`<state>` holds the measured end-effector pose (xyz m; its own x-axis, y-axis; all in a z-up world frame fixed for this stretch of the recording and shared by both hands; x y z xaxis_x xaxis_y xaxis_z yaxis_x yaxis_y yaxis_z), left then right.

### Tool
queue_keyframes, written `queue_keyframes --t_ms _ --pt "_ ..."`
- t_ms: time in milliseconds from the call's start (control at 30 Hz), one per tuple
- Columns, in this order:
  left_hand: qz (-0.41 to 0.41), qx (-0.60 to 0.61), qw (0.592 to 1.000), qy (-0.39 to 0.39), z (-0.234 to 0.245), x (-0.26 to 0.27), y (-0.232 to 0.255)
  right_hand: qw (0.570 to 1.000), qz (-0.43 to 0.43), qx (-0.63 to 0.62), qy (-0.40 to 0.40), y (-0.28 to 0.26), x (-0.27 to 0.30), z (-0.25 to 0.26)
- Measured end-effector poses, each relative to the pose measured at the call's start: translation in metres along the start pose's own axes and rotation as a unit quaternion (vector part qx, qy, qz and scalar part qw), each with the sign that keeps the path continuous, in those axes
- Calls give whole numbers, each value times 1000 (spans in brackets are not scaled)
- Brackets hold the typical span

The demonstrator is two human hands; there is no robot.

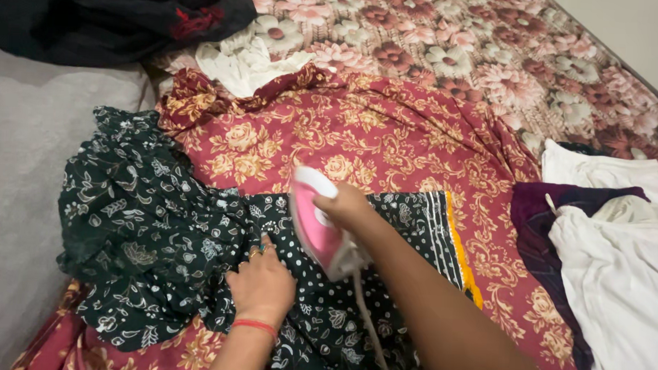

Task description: The person irons a dark green patterned dress laid out on a bed. They use a pink electric iron to smooth the fabric, repeatedly adjusting the garment's position to cover different sections.

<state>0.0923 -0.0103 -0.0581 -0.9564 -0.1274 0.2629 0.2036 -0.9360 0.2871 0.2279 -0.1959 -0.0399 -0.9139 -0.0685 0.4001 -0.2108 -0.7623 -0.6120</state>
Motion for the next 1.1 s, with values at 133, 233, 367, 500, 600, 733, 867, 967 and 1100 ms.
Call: queue_keyframes --t_ms 133,233,367,500,600,733,867,967,1100 --pt "-4 25 999 -20 10 2 2 998 -40 -53 -3 59 55 37" --pt "8 32 998 -50 22 10 1 975 -139 -172 3 133 106 74" --pt "-10 11 993 -120 32 28 17 970 -229 -21 79 239 140 158" --pt "-122 -59 978 -161 29 48 52 967 -201 100 123 309 161 224" --pt "-188 -60 959 -201 10 63 74 910 -218 296 191 310 191 224" --pt "-203 -41 956 -209 -15 62 83 887 -241 362 154 314 222 161" --pt "-200 -13 958 -205 -28 55 81 909 -193 338 148 300 217 129" --pt "-213 34 962 -168 -21 49 83 911 -113 314 240 250 230 120" --pt "-222 63 972 -45 12 42 73 987 -71 68 124 225 214 76"
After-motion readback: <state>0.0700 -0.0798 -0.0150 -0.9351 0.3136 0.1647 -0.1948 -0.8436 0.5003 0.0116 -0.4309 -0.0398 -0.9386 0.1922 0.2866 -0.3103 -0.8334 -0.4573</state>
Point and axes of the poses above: each hand's wrist, its own x-axis away from the middle knuckle, its own z-axis out of the back of the hand, y = z × x, the point moved 8 cm from there along -x, towards the middle knuckle, and after that the axes turned 7 degrees about -y, right-handed, at the moved point
